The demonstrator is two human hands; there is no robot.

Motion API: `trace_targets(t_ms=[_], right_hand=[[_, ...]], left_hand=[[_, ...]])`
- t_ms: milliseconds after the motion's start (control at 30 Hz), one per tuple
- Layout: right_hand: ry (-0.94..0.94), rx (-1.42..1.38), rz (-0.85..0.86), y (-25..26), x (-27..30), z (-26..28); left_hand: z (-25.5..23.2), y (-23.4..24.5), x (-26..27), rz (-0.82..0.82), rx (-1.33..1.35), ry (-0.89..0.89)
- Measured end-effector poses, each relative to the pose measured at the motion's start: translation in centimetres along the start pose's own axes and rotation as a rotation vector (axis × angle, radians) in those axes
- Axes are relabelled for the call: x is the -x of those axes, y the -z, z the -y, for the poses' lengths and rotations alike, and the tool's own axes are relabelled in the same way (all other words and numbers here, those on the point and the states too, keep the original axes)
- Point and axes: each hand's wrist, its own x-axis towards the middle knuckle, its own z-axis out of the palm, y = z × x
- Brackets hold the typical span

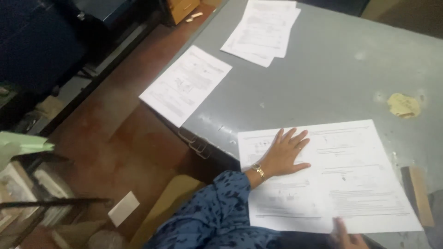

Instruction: Reviewing a stack of documents and folding a sheet using a creasing tool

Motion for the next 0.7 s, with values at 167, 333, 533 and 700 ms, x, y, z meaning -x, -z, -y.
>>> trace_targets(t_ms=[167, 333, 533, 700], right_hand=[[0.859, 0.067, -0.321, 0.6, -0.1, 1.3], [0.337, -0.219, -0.232, 0.6, 6.7, 11.4], [0.548, -0.252, -0.204, 0.9, 1.2, 10.1], [0.407, -0.105, -0.330, -1.0, 1.8, 13.6]], left_hand=[[0.6, -1.1, -1.1, 0.055, -0.035, 0.014], [1.5, -1.9, -3.2, 0.153, -0.011, -0.009], [1.9, -3.1, -5.0, 0.084, -0.065, 0.008], [1.6, -1.9, -5.6, 0.164, 0.044, 0.006]])
